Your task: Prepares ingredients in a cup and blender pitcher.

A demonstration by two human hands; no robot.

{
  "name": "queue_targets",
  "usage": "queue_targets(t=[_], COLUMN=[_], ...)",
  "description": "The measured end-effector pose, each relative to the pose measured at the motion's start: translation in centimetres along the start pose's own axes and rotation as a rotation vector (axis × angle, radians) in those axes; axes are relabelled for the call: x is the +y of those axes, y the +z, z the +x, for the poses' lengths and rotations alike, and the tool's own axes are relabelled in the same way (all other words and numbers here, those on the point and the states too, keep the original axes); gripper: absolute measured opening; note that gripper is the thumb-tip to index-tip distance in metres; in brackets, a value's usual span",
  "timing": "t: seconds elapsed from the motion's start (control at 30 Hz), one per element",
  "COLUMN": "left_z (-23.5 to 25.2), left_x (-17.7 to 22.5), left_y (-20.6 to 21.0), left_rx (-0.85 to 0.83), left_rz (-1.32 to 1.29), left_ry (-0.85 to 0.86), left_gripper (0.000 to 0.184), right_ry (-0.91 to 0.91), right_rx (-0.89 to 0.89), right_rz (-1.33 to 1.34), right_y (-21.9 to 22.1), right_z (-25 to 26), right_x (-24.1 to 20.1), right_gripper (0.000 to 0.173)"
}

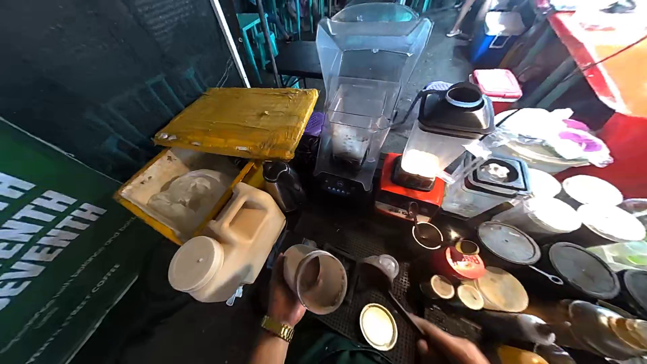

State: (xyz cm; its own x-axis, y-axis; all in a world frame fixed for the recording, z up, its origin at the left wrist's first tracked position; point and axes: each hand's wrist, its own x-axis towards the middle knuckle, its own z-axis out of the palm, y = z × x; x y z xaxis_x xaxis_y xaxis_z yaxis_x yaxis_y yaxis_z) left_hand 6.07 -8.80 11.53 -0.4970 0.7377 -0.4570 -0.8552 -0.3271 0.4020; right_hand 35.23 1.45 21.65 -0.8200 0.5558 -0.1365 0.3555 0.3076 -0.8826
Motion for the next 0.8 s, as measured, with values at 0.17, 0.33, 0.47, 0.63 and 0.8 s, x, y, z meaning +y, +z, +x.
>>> queue_targets(t=[0.17, 0.33, 0.47, 0.63, 0.8], left_z=[2.3, 3.0, 3.8, 4.4, 4.7], left_x=[1.5, 2.0, 2.7, 3.9, 4.6], left_y=[0.6, 1.9, 1.9, 1.4, 1.5], left_rx=[-0.088, -0.040, -0.046, -0.145, -0.136], left_rz=[0.041, 0.141, 0.146, 0.150, 0.149], left_ry=[-0.205, -0.306, -0.252, -0.204, -0.204], left_gripper=[0.060, 0.049, 0.039, 0.039, 0.043], right_ry=[-0.026, -0.236, -0.105, 0.142, -0.015], right_rx=[-0.099, 0.204, 0.009, -0.112, -0.048], right_rz=[-0.803, -1.254, -1.018, -0.431, -0.487], right_y=[-2.0, 6.5, 8.5, 6.2, 6.1], right_z=[3.1, 9.1, 10.3, 10.7, 9.4], right_x=[-8.6, -9.4, -9.9, -10.4, -11.3], right_gripper=[0.027, 0.009, 0.004, 0.021, 0.024])
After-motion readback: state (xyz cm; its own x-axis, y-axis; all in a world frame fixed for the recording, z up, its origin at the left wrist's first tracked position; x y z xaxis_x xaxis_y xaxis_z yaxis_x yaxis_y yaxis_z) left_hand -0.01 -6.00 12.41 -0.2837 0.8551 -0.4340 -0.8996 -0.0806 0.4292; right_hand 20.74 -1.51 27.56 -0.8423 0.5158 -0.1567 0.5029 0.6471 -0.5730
